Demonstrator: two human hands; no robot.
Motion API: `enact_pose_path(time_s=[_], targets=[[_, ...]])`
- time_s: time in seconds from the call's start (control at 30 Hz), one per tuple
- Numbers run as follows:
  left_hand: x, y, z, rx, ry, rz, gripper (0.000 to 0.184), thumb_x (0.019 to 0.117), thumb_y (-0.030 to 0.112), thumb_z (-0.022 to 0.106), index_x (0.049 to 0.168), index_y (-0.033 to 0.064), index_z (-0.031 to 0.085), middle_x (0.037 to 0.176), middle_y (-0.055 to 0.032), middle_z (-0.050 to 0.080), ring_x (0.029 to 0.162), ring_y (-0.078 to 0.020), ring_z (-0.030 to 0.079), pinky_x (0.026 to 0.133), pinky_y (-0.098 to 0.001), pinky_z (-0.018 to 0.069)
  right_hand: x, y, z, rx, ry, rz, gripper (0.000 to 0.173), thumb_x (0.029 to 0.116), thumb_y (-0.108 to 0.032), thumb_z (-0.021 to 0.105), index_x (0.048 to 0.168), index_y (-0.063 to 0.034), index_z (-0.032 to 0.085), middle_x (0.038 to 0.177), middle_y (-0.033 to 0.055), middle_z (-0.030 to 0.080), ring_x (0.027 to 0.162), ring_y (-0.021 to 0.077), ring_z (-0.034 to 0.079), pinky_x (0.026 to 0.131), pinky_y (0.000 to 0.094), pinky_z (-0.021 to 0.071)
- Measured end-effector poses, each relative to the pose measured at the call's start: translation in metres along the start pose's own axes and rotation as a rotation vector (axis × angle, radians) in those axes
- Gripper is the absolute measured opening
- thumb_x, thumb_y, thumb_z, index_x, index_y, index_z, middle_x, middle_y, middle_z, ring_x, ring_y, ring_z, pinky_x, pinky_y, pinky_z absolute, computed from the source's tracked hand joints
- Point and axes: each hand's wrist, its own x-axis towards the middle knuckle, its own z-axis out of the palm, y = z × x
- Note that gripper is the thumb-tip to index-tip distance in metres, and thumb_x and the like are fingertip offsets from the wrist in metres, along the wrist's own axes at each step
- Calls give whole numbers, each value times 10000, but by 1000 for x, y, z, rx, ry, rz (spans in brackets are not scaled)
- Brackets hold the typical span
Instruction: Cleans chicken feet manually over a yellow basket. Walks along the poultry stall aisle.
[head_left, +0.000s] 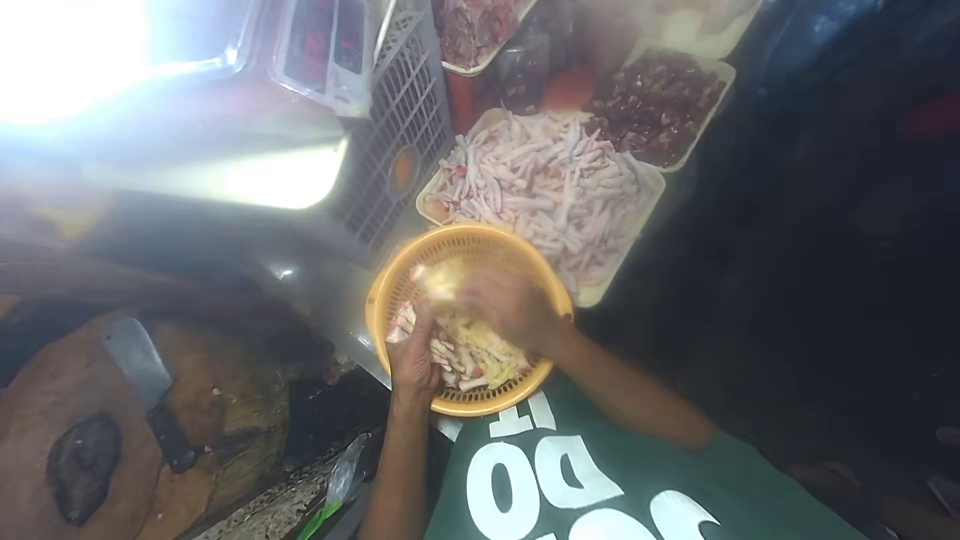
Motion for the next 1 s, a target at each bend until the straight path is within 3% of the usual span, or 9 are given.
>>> enact_pose_path(time_s=[0.13, 0.2, 0.3, 0.37, 0.5, 0.7, 0.8, 0.9, 1.0], targets=[[-10, 8, 3, 85, -59, 118, 154, 918, 65, 699, 1036, -6, 632, 767, -95, 700, 636, -163, 682, 650, -331, 619, -18, -17, -3, 108, -172, -33, 209, 1064, -218, 565, 1087, -99, 735, 1068, 20, 728, 1061, 146, 674, 965, 342, 555], [-11, 11, -3, 144, -104, 149, 172, 901, 65, 721, 1043, -6, 654, 806, -85, 719, 678, -162, 698, 683, -334, 625, -19, -17, -11, 334, -216, 142, 285, 1043, -292, 607, 1167, -51, 695, 1084, 47, 711, 1034, 132, 668, 935, 335, 561], [-13, 14, -11, 203, -196, 157, 208, 880, 127, 789, 1045, 51, 688, 861, -23, 749, 744, -120, 722, 734, -304, 633, -12, -13, -16, 638, -140, 467, 360, 1015, -288, 634, 1316, -93, 603, 1083, 60, 682, 845, 126, 670, 718, 317, 596], [-16, 13, -3, 215, -205, 132, 217, 895, 128, 772, 1068, 54, 664, 876, -10, 749, 770, -105, 724, 756, -294, 633, -10, -12, -12, 646, -241, 494, 423, 991, -309, 683, 1371, -132, 624, 1114, 63, 674, 771, 104, 633, 678, 292, 572], [-18, 12, 12, 193, -76, 85, 170, 952, 104, 681, 1089, 19, 626, 868, -46, 735, 783, -128, 727, 747, -322, 636, -12, -20, 0, 671, -247, 489, 357, 989, -332, 692, 1240, -80, 728, 1137, 56, 684, 792, 42, 616, 714, 206, 545], [-20, 11, 16, 200, -61, 73, 327, 897, 165, 791, 1124, 10, 614, 888, -84, 738, 775, -166, 734, 744, -353, 644, -14, -22, 3, 535, -55, 437, 159, 941, -191, 748, 1026, -65, 791, 950, 16, 704, 874, 72, 667, 807, 266, 595], [-26, 9, 16, 316, -121, 87, 315, 898, 102, 756, 1154, -13, 613, 911, -81, 736, 815, -177, 729, 774, -383, 641, -25, -17, 2, 367, 8, 411, 150, 973, -211, 687, 1005, -103, 787, 961, -5, 724, 907, 77, 682, 824, 299, 601], [-22, 11, 17, 375, -173, 196, 249, 904, 107, 762, 1083, -51, 693, 942, -125, 747, 859, -202, 729, 825, -403, 625, -24, -16, 5, 358, 1, 360, 191, 998, -205, 620, 1011, -89, 772, 991, 2, 726, 927, 54, 675, 833, 242, 585], [-17, 25, 16, 262, -56, 141, 186, 892, 69, 739, 1029, -48, 692, 855, -95, 718, 734, -148, 687, 710, -326, 606, -17, -23, 6, 576, -88, 377, 176, 1030, -176, 585, 1087, -53, 697, 1079, 25, 691, 963, 59, 668, 843, 227, 587]])
